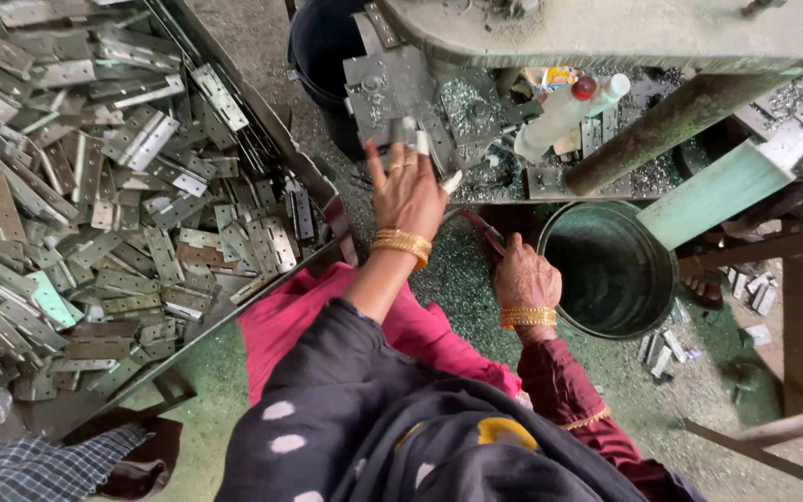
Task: The person repeatedly picks up metal hinge pieces from a pile, places them into a press machine, and operates the lever to process them. The processed pieces are then dropped into a bucket below.
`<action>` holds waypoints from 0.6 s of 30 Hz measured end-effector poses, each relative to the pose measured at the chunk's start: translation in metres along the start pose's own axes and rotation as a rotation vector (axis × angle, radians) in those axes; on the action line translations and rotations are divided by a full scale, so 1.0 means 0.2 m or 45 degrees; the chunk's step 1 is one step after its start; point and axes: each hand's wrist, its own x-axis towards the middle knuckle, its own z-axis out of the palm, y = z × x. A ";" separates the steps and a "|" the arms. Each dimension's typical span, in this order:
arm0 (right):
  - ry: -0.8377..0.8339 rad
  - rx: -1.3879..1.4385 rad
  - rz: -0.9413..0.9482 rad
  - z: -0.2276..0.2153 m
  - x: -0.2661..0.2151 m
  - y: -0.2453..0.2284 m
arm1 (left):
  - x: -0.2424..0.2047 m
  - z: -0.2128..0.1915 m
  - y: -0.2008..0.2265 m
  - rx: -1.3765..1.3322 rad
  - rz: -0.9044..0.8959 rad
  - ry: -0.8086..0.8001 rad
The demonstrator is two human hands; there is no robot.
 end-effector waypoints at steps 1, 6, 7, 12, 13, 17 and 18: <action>-0.010 -0.001 0.000 -0.01 -0.02 0.00 | -0.02 0.00 0.03 0.049 0.022 -0.064; 0.022 -0.003 -0.038 -0.05 -0.02 -0.02 | 0.04 0.00 0.10 0.161 -0.029 -0.169; 0.021 -0.009 -0.035 -0.04 -0.01 -0.01 | 0.07 0.00 0.10 0.158 -0.039 -0.204; 0.018 -0.028 -0.016 0.30 -0.06 0.14 | 0.14 0.07 0.07 0.203 -0.070 -0.031; -0.022 -0.033 0.042 0.42 -0.08 0.15 | 0.14 0.08 0.06 0.245 -0.069 0.037; 0.000 0.199 0.046 0.83 -0.16 0.22 | 0.15 0.08 0.08 0.330 -0.024 -0.022; 0.050 0.325 -0.028 0.87 -0.14 0.24 | 0.17 0.08 0.07 0.264 -0.005 -0.058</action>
